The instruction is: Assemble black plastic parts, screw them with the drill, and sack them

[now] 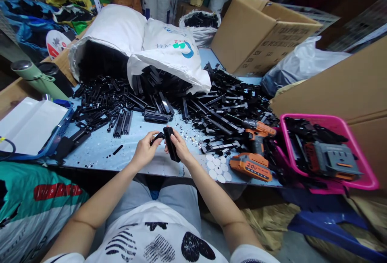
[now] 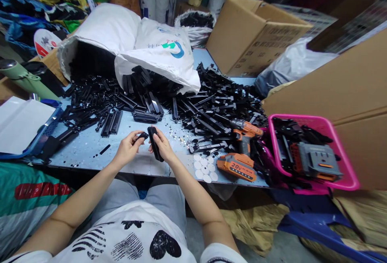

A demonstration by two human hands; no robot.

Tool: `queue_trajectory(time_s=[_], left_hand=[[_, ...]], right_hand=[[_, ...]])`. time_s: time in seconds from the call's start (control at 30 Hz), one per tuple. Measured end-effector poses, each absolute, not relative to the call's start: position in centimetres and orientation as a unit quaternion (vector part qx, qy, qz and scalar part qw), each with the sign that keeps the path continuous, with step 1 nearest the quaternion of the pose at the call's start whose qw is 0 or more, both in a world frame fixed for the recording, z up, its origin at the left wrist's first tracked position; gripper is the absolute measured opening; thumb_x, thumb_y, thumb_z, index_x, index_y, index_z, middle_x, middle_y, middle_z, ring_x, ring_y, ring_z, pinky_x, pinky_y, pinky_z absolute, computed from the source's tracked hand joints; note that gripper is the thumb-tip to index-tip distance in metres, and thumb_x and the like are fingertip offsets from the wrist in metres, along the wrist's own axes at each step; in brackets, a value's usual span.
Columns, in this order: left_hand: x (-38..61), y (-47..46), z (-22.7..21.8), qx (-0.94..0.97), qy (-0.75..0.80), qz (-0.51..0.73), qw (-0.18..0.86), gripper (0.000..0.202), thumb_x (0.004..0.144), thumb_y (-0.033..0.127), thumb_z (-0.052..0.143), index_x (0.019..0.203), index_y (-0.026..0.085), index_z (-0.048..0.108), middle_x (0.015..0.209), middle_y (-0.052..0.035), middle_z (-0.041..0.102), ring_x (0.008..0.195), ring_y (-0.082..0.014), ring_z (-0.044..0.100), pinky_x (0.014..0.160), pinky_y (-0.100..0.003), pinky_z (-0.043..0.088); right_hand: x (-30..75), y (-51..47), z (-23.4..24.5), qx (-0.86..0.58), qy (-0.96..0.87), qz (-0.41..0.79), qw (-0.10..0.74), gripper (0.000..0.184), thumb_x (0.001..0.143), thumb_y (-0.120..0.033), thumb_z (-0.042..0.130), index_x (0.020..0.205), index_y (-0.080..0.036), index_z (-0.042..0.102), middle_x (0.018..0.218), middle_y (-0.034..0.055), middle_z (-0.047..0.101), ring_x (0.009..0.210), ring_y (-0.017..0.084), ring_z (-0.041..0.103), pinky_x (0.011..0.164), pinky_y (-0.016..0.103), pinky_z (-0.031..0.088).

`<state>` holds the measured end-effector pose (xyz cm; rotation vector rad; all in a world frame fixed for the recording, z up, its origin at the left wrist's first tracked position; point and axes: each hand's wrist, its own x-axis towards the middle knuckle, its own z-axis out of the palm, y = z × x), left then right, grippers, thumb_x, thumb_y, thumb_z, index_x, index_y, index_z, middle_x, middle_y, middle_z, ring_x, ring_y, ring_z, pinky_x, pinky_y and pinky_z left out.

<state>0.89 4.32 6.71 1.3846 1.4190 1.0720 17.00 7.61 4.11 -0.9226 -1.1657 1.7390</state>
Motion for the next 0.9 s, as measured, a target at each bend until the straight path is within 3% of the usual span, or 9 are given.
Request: queue_trajectory(time_s=[0.1, 0.2, 0.3, 0.43, 0.6, 0.7, 0.8, 0.9], left_hand=[[0.9, 4.2, 6.6, 0.602, 0.556, 0.420, 0.390, 0.042, 0.093, 0.040, 0.041, 0.127, 0.019, 0.053, 0.080, -0.0012, 0.058, 0.049, -0.0073, 0.050, 0.055, -0.023, 0.045], [0.8, 4.3, 6.6, 0.647, 0.540, 0.422, 0.334, 0.040, 0.091, 0.036, 0.047, 0.125, 0.018, 0.057, 0.082, -0.0025, 0.055, 0.061, -0.0101, 0.053, 0.060, -0.023, 0.045], [0.7, 4.1, 6.8, 0.684, 0.536, 0.415, 0.269, 0.036, 0.090, 0.031, 0.050, 0.122, 0.017, 0.060, 0.079, -0.0031, 0.054, 0.073, -0.0135, 0.054, 0.070, -0.025, 0.045], [1.6, 3.6, 7.2, 0.700, 0.528, 0.420, 0.235, 0.034, 0.091, 0.029, 0.048, 0.121, 0.017, 0.060, 0.082, -0.0043, 0.055, 0.076, -0.0140, 0.055, 0.073, -0.027, 0.046], [4.2, 3.5, 7.5, 0.629, 0.516, 0.560, 0.156, 0.034, 0.094, 0.027, 0.042, 0.123, 0.018, 0.058, 0.090, -0.0068, 0.056, 0.083, -0.0146, 0.056, 0.076, -0.028, 0.048], [4.7, 3.6, 7.0, 0.634, 0.499, 0.572, 0.150, 0.033, 0.094, 0.027, 0.041, 0.121, 0.018, 0.058, 0.093, -0.0079, 0.057, 0.086, -0.0155, 0.057, 0.078, -0.030, 0.049], [4.4, 3.0, 5.1, 0.622, 0.542, 0.529, 0.197, 0.036, 0.096, 0.030, 0.035, 0.126, 0.019, 0.052, 0.101, -0.0094, 0.058, 0.085, -0.0164, 0.059, 0.077, -0.033, 0.051], [3.6, 1.7, 2.7, 0.604, 0.636, 0.438, 0.196, 0.045, 0.093, 0.027, 0.037, 0.138, 0.020, 0.036, 0.116, -0.0142, 0.053, 0.094, -0.0215, 0.060, 0.078, -0.039, 0.052]], right_hand=[[16.8, 7.4, 4.3, -0.361, -0.468, 0.694, 0.411, 0.063, 0.082, -0.054, 0.054, 0.138, -0.029, 0.037, 0.080, -0.0010, 0.056, 0.054, 0.010, 0.060, 0.048, 0.023, 0.052], [17.2, 7.5, 4.5, -0.357, -0.515, 0.670, 0.398, 0.062, 0.084, -0.052, 0.052, 0.139, -0.027, 0.037, 0.078, -0.0013, 0.055, 0.052, 0.008, 0.056, 0.046, 0.022, 0.049], [18.6, 7.9, 5.0, -0.350, -0.629, 0.584, 0.376, 0.058, 0.084, -0.046, 0.055, 0.137, -0.025, 0.043, 0.081, -0.0001, 0.057, 0.051, 0.006, 0.050, 0.047, 0.021, 0.047], [19.9, 7.9, 5.5, -0.352, -0.739, 0.458, 0.348, 0.055, 0.083, -0.041, 0.060, 0.134, -0.025, 0.049, 0.100, 0.0053, 0.059, 0.056, 0.006, 0.049, 0.055, 0.023, 0.049], [18.0, 6.1, 4.3, -0.385, -0.694, 0.434, 0.427, 0.058, 0.089, -0.046, 0.048, 0.142, -0.026, 0.036, 0.107, 0.0076, 0.057, 0.053, 0.007, 0.049, 0.053, 0.025, 0.049], [16.8, 5.0, 3.5, -0.413, -0.696, 0.397, 0.433, 0.060, 0.091, -0.048, 0.042, 0.145, -0.025, 0.029, 0.116, 0.0101, 0.055, 0.058, 0.009, 0.053, 0.059, 0.028, 0.051], [17.2, 5.3, 3.6, -0.421, -0.761, 0.361, 0.336, 0.059, 0.094, -0.048, 0.034, 0.147, -0.024, 0.024, 0.115, 0.0095, 0.057, 0.075, 0.014, 0.058, 0.070, 0.030, 0.050], [19.8, 7.8, 4.3, -0.454, -0.831, 0.260, 0.190, 0.051, 0.095, -0.045, 0.033, 0.141, -0.023, 0.036, 0.116, 0.0085, 0.058, 0.100, 0.020, 0.055, 0.085, 0.033, 0.046]])
